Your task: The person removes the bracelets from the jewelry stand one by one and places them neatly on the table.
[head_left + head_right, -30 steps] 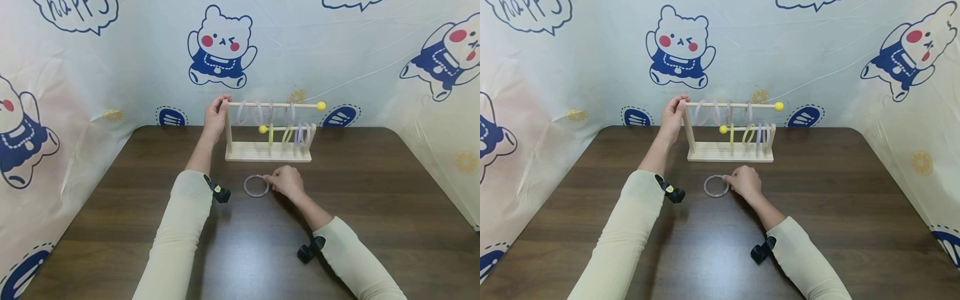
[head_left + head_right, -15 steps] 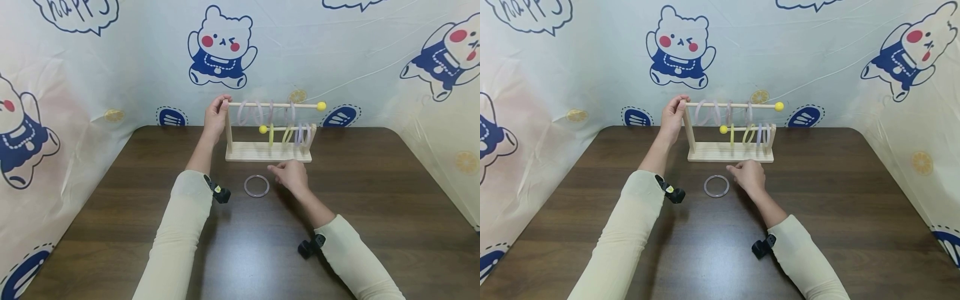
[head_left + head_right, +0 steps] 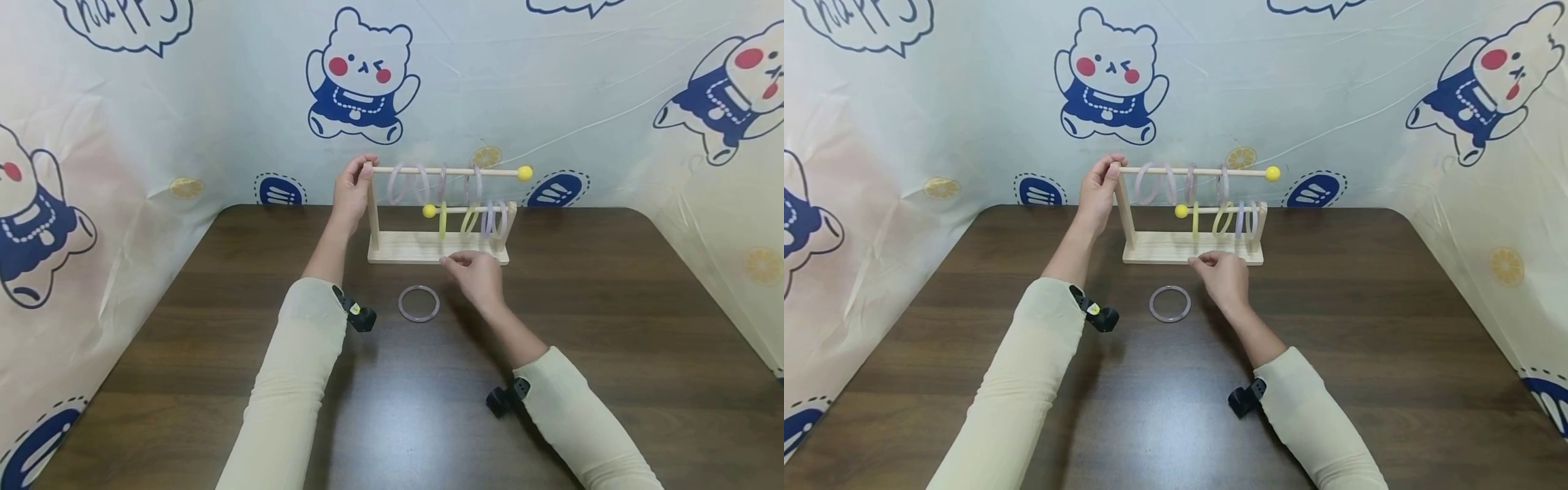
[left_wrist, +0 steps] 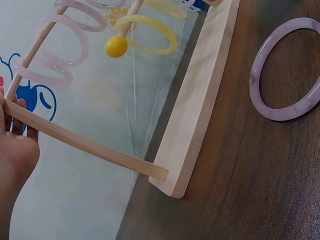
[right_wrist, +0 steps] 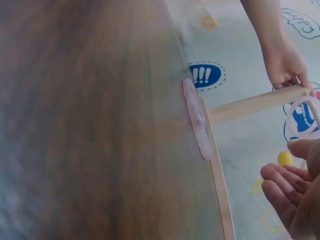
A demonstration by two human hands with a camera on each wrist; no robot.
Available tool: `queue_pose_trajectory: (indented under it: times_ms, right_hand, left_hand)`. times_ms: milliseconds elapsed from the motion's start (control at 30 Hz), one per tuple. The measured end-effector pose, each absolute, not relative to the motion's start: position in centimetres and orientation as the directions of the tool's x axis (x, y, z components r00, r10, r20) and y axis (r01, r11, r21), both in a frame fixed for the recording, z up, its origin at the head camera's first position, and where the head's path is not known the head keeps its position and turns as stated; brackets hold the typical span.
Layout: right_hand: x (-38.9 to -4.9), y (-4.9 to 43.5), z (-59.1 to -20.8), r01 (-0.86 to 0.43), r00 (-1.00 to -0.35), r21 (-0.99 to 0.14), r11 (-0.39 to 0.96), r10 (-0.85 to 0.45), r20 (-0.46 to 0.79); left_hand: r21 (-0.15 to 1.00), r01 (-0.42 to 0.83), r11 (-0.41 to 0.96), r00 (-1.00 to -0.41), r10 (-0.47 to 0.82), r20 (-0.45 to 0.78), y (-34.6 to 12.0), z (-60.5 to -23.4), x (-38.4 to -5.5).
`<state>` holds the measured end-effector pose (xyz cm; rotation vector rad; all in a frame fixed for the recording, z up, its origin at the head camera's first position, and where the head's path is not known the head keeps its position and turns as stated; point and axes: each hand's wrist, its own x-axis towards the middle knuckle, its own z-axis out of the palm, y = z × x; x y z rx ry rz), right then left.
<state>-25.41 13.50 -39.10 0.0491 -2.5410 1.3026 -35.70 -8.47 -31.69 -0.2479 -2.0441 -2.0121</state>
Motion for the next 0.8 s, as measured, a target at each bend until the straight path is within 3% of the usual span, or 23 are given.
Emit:
queue_pose_trajectory:
  times_ms: [233,500,800]
  right_hand:
    - [-25.9,13.8,-38.9,-0.208,-0.927,-0.812,0.546,0.156,0.342]
    - [-26.5,14.7,-38.0,-0.259,-0.861,-0.725,0.638,0.189,0.473]
    - [-27.5,16.2,-36.1,-0.248,-0.838,-0.731,0.636,0.237,0.491]
  left_hand:
    - [0.954,0.298,0.023,-0.953,-0.056,0.298,-8.5,-31.6,-35.8]
    - [0.953,0.302,0.037,-0.951,-0.065,0.304,-8.5,-31.8,-35.8]
    - [0.952,0.302,0.048,-0.95,-0.064,0.305,-8.5,-31.8,-35.9]
